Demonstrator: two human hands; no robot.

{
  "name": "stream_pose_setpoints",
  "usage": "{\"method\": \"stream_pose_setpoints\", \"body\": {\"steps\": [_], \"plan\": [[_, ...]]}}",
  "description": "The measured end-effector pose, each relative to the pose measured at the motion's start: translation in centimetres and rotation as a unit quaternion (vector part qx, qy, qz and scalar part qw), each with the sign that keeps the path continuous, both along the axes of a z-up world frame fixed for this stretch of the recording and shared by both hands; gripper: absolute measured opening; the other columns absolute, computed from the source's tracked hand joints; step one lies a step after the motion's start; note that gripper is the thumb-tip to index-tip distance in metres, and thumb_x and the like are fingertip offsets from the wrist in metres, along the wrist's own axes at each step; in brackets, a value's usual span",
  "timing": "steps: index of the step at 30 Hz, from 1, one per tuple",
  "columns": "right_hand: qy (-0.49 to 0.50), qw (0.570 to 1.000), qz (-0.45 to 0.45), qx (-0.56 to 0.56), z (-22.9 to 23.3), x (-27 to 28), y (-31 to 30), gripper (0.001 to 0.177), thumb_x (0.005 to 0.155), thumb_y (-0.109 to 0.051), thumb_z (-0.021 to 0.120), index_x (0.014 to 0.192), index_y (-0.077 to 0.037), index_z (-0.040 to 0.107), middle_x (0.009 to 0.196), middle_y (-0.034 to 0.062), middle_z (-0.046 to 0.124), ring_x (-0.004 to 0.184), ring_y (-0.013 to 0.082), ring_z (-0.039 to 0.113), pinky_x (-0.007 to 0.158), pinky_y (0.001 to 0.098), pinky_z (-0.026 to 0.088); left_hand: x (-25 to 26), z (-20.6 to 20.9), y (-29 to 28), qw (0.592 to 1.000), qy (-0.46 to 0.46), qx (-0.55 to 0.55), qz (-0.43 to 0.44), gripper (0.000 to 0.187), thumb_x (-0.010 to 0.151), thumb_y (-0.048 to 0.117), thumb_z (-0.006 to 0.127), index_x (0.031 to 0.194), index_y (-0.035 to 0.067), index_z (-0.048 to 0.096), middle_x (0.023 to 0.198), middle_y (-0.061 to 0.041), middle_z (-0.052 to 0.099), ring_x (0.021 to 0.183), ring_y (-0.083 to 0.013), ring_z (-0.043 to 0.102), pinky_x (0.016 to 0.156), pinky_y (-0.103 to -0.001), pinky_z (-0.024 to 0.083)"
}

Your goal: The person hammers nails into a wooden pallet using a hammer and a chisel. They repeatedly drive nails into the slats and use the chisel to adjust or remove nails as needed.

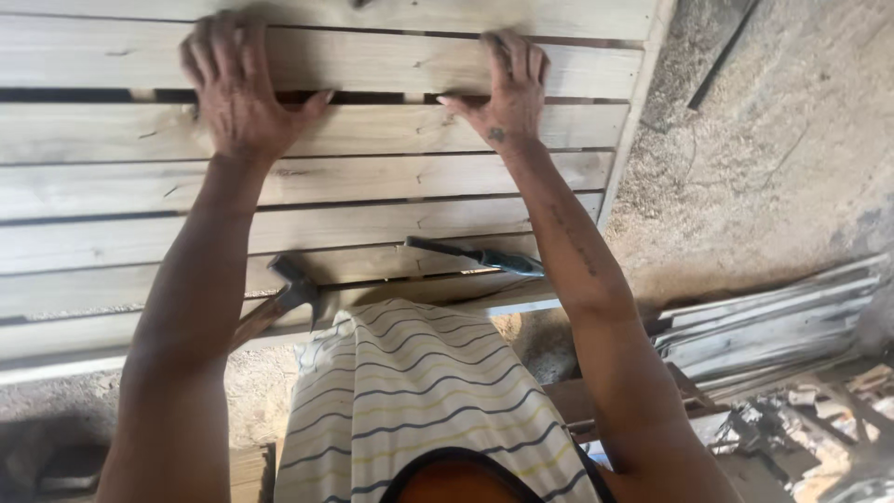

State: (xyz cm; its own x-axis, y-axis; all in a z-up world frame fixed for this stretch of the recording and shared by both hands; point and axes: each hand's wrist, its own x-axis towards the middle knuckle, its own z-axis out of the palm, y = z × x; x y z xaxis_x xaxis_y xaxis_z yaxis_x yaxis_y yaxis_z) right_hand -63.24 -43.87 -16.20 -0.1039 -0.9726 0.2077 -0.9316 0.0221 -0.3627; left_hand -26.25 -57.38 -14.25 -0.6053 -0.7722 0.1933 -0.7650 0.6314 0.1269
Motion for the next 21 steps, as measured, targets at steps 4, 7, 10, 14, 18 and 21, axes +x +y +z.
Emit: {"method": "stream_pose_setpoints", "body": {"steps": [4, 7, 10, 14, 18, 21], "plan": [[-0.005, 1.0, 0.006, -0.011, 0.6, -0.3, -0.8, 0.099, 0.069, -0.071, 0.098, 0.138, -0.015, 0.056, 0.139, 0.0075, 0.05, 0.128, 0.0327, 0.043, 0.109, 0.0544, 0.04, -0.5, 0.1, -0.6, 1.0, 0.002, -0.022, 0.011, 0.092, 0.09, 0.08, 0.056, 0.145, 0.008, 0.041, 0.138, -0.016, 0.038, 0.141, -0.0362, 0.037, 0.115, -0.059, 0.031], [-0.005, 1.0, 0.006, -0.004, 1.2, 0.1, -0.8, 0.098, 0.069, -0.074, 0.096, 0.135, -0.013, 0.057, 0.136, 0.0089, 0.05, 0.126, 0.0334, 0.044, 0.107, 0.0542, 0.039, -0.3, 0.7, -0.2, 1.0, -0.013, 0.011, 0.025, 0.09, 0.087, 0.079, 0.054, 0.145, 0.011, 0.041, 0.139, -0.014, 0.038, 0.139, -0.0339, 0.036, 0.112, -0.058, 0.031], [-0.011, 1.0, 0.015, -0.007, 1.4, 0.4, -1.4, 0.097, 0.073, -0.077, 0.094, 0.135, -0.012, 0.057, 0.135, 0.009, 0.049, 0.125, 0.0331, 0.044, 0.107, 0.0539, 0.039, -0.4, 1.6, -0.1, 0.999, -0.02, 0.025, 0.036, 0.092, 0.084, 0.078, 0.059, 0.145, 0.012, 0.039, 0.141, -0.013, 0.038, 0.137, -0.0329, 0.035, 0.106, -0.057, 0.03], [-0.002, 1.0, 0.007, 0.005, 1.0, -0.6, -1.1, 0.095, 0.074, -0.077, 0.093, 0.135, -0.014, 0.057, 0.137, 0.006, 0.049, 0.126, 0.031, 0.045, 0.11, 0.053, 0.039, -0.8, 1.5, -0.1, 0.998, -0.013, 0.042, 0.035, 0.097, 0.084, 0.078, 0.072, 0.146, 0.012, 0.036, 0.14, -0.012, 0.037, 0.139, -0.0331, 0.034, 0.105, -0.057, 0.029], [-0.002, 1.0, 0.016, 0.022, -1.7, -0.8, 0.3, 0.095, 0.077, -0.074, 0.095, 0.139, -0.013, 0.056, 0.139, 0.0094, 0.049, 0.129, 0.0317, 0.045, 0.11, 0.0543, 0.038, 0.9, -0.9, 0.5, 0.998, 0.006, 0.058, 0.031, 0.098, 0.081, 0.076, 0.068, 0.149, 0.013, 0.035, 0.149, -0.013, 0.037, 0.141, -0.0345, 0.035, 0.109, -0.059, 0.029], [0.02, 1.0, 0.012, 0.02, -3.2, -1.5, 0.1, 0.1, 0.074, -0.076, 0.09, 0.143, -0.013, 0.056, 0.143, 0.013, 0.051, 0.136, 0.0336, 0.043, 0.113, 0.0585, 0.033, 0.2, -2.1, -0.5, 0.999, 0.016, 0.043, 0.019, 0.113, 0.082, 0.085, 0.074, 0.156, 0.008, 0.035, 0.15, -0.016, 0.037, 0.143, -0.0363, 0.036, 0.115, -0.066, 0.027]]}}
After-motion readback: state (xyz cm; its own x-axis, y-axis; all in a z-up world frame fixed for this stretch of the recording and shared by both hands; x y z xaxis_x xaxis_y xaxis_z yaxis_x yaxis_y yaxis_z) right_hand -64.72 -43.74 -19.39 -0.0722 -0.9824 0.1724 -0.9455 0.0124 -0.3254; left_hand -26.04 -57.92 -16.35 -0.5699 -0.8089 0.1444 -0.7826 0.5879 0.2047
